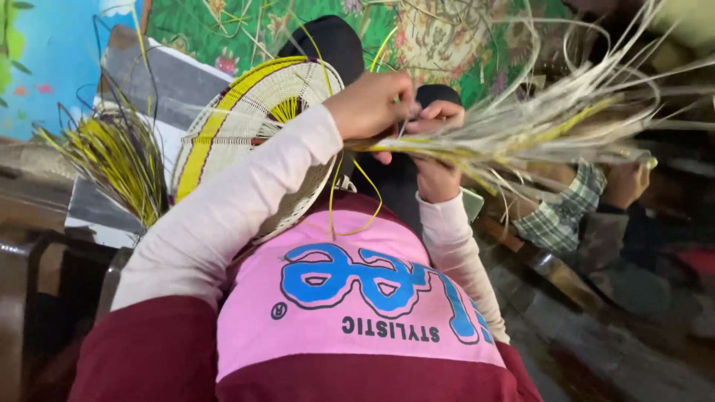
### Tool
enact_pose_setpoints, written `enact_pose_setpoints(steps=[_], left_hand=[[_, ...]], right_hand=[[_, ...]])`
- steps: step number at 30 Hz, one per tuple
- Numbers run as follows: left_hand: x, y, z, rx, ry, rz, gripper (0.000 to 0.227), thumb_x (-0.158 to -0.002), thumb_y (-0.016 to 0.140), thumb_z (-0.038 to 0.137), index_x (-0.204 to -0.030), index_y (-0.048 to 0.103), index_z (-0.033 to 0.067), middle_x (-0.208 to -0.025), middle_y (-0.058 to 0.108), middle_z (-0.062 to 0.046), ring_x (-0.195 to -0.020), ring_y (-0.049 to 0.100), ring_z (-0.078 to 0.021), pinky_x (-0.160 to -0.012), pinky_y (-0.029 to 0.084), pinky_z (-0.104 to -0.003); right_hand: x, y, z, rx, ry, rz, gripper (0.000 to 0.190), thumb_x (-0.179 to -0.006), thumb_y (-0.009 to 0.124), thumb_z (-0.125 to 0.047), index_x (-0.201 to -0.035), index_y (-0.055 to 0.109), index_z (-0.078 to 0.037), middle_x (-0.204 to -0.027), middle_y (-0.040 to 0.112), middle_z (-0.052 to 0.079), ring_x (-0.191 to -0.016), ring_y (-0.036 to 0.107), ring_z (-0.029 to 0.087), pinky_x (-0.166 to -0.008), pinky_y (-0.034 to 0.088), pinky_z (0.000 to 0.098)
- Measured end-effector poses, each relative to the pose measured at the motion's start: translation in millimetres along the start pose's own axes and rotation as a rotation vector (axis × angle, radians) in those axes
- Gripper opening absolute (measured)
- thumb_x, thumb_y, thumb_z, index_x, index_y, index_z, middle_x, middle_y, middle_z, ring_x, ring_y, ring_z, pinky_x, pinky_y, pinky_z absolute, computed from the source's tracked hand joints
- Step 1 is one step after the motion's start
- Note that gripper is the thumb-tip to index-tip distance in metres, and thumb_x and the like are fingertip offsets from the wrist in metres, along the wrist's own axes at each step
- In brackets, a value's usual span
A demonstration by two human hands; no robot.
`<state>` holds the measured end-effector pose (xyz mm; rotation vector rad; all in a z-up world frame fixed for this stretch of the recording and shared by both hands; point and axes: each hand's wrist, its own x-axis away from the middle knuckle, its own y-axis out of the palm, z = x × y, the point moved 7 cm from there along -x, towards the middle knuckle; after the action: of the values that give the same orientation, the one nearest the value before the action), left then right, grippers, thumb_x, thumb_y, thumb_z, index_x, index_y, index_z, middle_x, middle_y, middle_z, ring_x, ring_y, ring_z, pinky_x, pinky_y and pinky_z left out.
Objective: Wrapping fibers around a wooden stick to finish a fan handle
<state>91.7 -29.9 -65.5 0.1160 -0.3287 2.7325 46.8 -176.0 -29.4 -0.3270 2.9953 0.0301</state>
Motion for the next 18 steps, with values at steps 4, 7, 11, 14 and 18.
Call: enact_pose_setpoints(steps=[4, 7, 11, 14, 18], left_hand=[[14.3, 5.1, 17.3, 0.350, -0.329, -0.267, 0.009, -0.092, 0.064, 0.003, -0.088, 0.056, 0.0022, -0.071, 0.064, -0.014, -0.047, 0.067, -0.0272, -0.038, 0.062, -0.038], [10.4, 11.7, 8.1, 0.465, -0.314, -0.266, 0.014, -0.090, 0.066, 0.001, -0.082, 0.055, 0.0034, -0.069, 0.064, -0.013, -0.047, 0.066, -0.0256, -0.040, 0.063, -0.036], [17.7, 1.2, 22.6, 0.149, -0.100, -0.109, 0.031, -0.103, 0.048, 0.031, -0.098, 0.068, 0.0069, -0.081, 0.074, -0.017, -0.080, 0.077, -0.0302, -0.080, 0.060, -0.043], [36.9, -0.1, 54.1, 0.136, 0.069, -0.181, 0.032, -0.107, 0.042, 0.025, -0.103, 0.063, 0.0014, -0.082, 0.073, -0.020, -0.079, 0.076, -0.0337, -0.078, 0.059, -0.047], [56.6, 2.0, 99.9, -0.181, 0.393, -0.148, 0.033, -0.108, 0.040, 0.027, -0.111, 0.053, -0.0031, -0.088, 0.064, -0.024, -0.085, 0.068, -0.0464, -0.077, 0.056, -0.052]], right_hand=[[-4.1, -4.8, 18.5, 0.185, -0.027, -0.101, 0.013, -0.091, 0.076, -0.008, -0.104, 0.073, -0.007, -0.124, 0.040, 0.007, -0.116, 0.052, 0.021, -0.113, 0.043, 0.0362], [-7.0, -13.0, 11.9, 0.158, -0.237, -0.120, 0.046, -0.084, 0.084, -0.049, -0.092, 0.081, -0.003, -0.119, 0.043, 0.011, -0.105, 0.058, 0.016, -0.098, 0.053, 0.0246], [-15.9, -16.0, -18.3, 0.287, -0.247, -0.016, 0.024, -0.095, 0.078, -0.001, -0.109, 0.058, 0.002, -0.109, 0.064, 0.020, -0.077, 0.074, 0.023, -0.081, 0.061, 0.0325], [-30.2, -6.2, -51.2, 0.561, -0.450, 0.082, 0.012, -0.098, 0.074, -0.010, -0.087, 0.074, -0.004, -0.113, 0.066, 0.016, -0.087, 0.068, 0.025, -0.092, 0.055, 0.0378], [-32.3, -31.7, -23.5, 0.352, -0.427, 0.193, 0.045, -0.098, 0.057, -0.043, -0.095, 0.073, -0.001, -0.091, 0.054, 0.010, -0.086, 0.047, 0.019, -0.087, 0.045, 0.0332]])
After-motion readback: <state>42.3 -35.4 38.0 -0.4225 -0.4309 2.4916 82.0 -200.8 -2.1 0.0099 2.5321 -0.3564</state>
